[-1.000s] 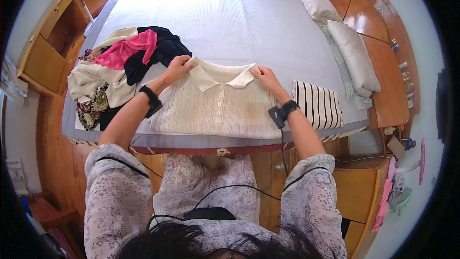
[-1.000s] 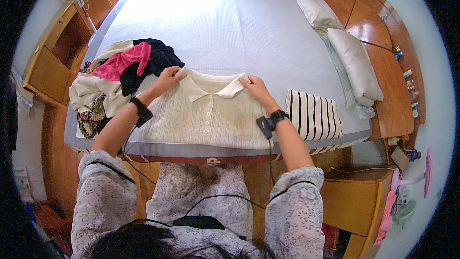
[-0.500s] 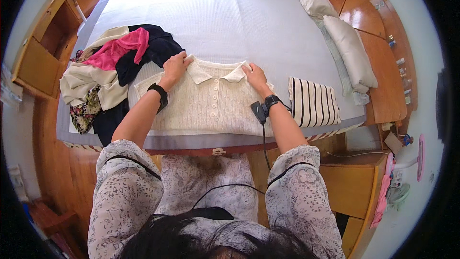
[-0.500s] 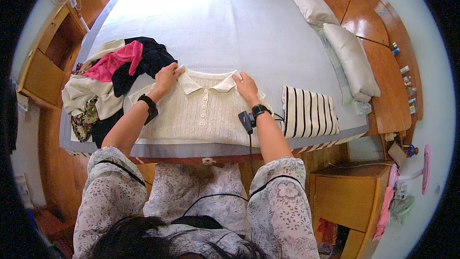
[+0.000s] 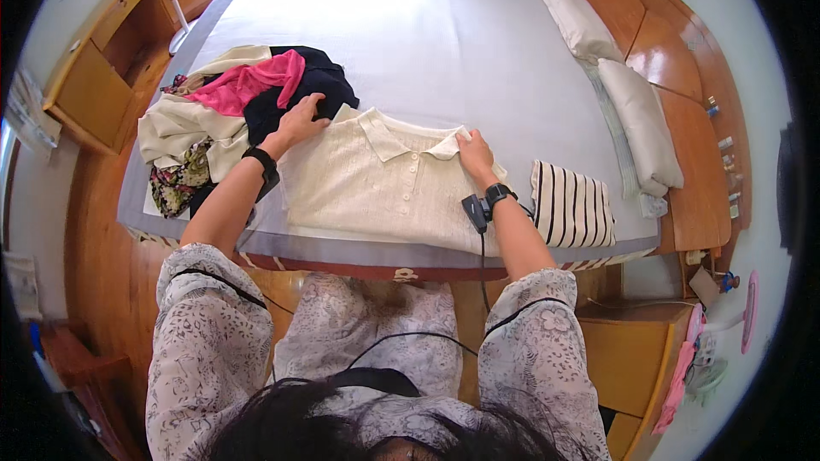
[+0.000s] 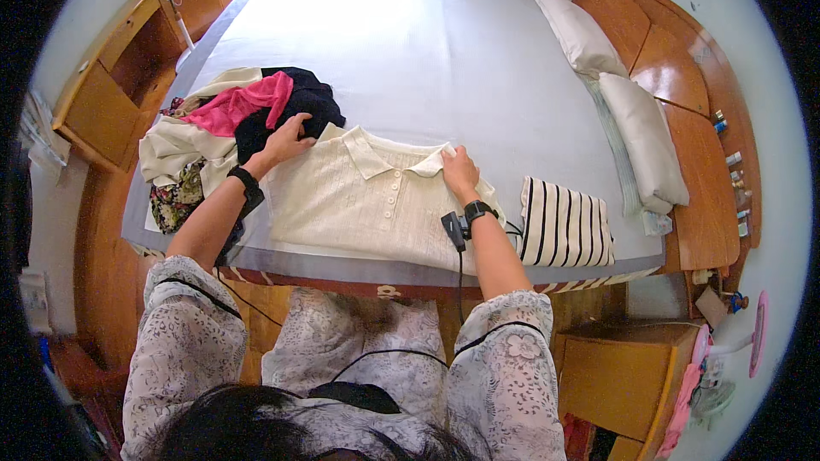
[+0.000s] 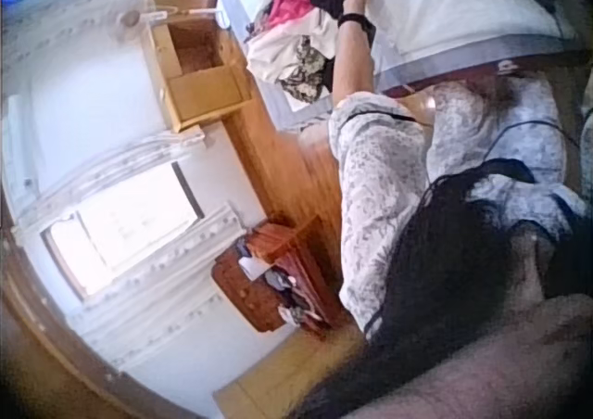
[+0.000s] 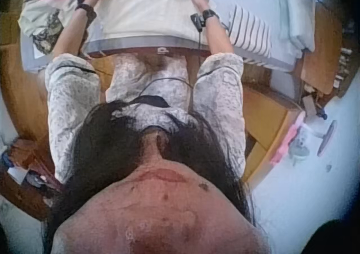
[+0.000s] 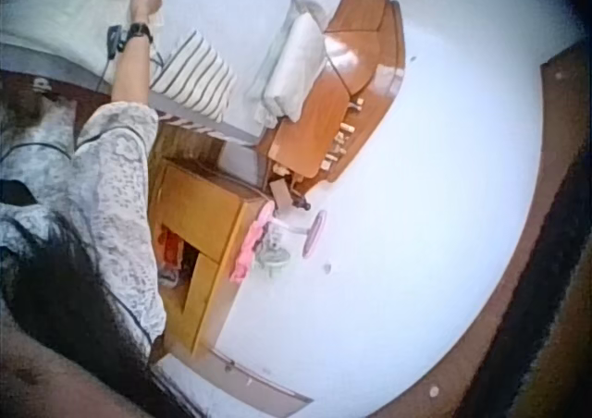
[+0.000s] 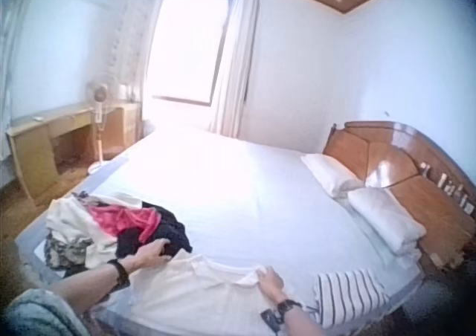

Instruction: The person is folding various items of clothing on a bed.

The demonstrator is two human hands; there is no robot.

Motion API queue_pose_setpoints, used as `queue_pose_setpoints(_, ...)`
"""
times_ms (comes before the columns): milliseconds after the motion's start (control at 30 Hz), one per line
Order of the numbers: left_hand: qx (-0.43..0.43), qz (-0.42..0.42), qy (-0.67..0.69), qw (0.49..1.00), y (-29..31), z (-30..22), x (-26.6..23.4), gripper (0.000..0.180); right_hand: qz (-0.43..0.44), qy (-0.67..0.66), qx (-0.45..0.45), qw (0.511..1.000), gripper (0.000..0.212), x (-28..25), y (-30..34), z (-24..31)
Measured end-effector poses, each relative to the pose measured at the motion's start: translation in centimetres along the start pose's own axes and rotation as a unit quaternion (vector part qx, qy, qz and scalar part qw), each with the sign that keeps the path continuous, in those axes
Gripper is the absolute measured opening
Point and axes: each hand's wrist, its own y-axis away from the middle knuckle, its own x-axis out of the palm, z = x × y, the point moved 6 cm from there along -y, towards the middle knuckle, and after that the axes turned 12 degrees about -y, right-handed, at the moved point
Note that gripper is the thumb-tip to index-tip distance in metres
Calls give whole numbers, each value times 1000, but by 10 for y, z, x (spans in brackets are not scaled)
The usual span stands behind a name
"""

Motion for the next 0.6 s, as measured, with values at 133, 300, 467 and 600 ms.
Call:
queue_pose_setpoints(133, 24, -64, 71, 995, 7, 15, 10, 54, -101, 111, -144, 978, 41, -16, 37, 45)
queue_pose_setpoints(300, -22, -1, 281, 960, 6, 2, 17, 46, -118, 92, -360, 921, 45, -18, 97, 70)
queue_pose_setpoints(467, -55, 16, 261, 964, 6, 7, 16, 36, -70, 157, -302, 938, 52, 15, 123, 28)
queue_pose_setpoints(600, 8, -47, 184, 982, 19, -11, 4, 29, -76, 161, -268, 947, 50, 15, 121, 29)
